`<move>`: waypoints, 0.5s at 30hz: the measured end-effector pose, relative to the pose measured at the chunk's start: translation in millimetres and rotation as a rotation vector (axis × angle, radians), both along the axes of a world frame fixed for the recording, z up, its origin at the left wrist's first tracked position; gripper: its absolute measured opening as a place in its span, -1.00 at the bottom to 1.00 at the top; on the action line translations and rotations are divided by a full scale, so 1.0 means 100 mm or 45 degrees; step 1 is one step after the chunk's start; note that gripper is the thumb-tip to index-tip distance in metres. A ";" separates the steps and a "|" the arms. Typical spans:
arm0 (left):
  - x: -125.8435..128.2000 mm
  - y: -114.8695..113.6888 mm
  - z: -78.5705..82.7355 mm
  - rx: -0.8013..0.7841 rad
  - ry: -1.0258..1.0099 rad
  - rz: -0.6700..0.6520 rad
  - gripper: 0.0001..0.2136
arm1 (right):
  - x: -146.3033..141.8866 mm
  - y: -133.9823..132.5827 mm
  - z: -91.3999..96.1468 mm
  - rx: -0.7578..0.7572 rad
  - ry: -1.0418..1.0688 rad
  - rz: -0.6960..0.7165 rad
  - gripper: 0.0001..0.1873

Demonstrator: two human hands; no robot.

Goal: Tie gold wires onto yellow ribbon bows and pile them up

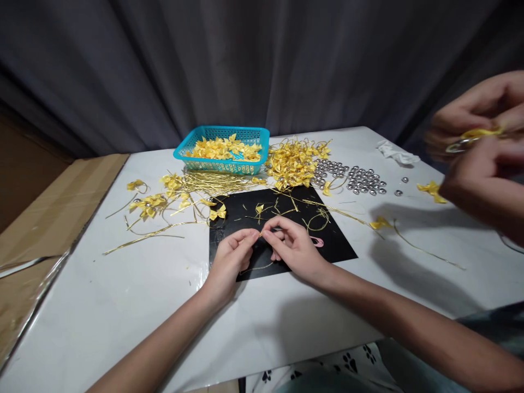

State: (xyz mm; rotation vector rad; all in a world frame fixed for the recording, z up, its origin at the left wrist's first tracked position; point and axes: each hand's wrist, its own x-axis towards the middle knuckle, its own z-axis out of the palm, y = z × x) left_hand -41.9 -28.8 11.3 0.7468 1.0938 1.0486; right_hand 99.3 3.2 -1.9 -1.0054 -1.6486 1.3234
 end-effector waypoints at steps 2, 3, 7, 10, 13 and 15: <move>-0.01 0.00 0.00 -0.020 -0.055 -0.032 -0.76 | 0.00 0.00 -0.01 0.014 -0.031 0.000 -0.80; -0.02 0.01 0.01 -0.034 -0.087 -0.051 -0.76 | 0.00 0.00 -0.01 0.026 -0.049 -0.003 -0.80; -0.06 0.04 0.01 -0.090 -0.176 -0.143 -0.75 | 0.01 0.00 0.01 0.111 -0.126 -0.018 -0.84; -0.08 0.05 0.02 -0.075 -0.121 -0.177 -0.77 | 0.02 -0.01 0.03 0.157 -0.168 -0.010 -0.86; -0.08 0.05 0.03 -0.056 -0.064 -0.193 -0.78 | 0.03 0.00 0.04 0.176 -0.189 0.014 -0.87; -0.08 0.05 0.03 -0.055 -0.067 -0.201 -0.77 | 0.03 0.01 0.04 0.188 -0.190 0.020 -0.88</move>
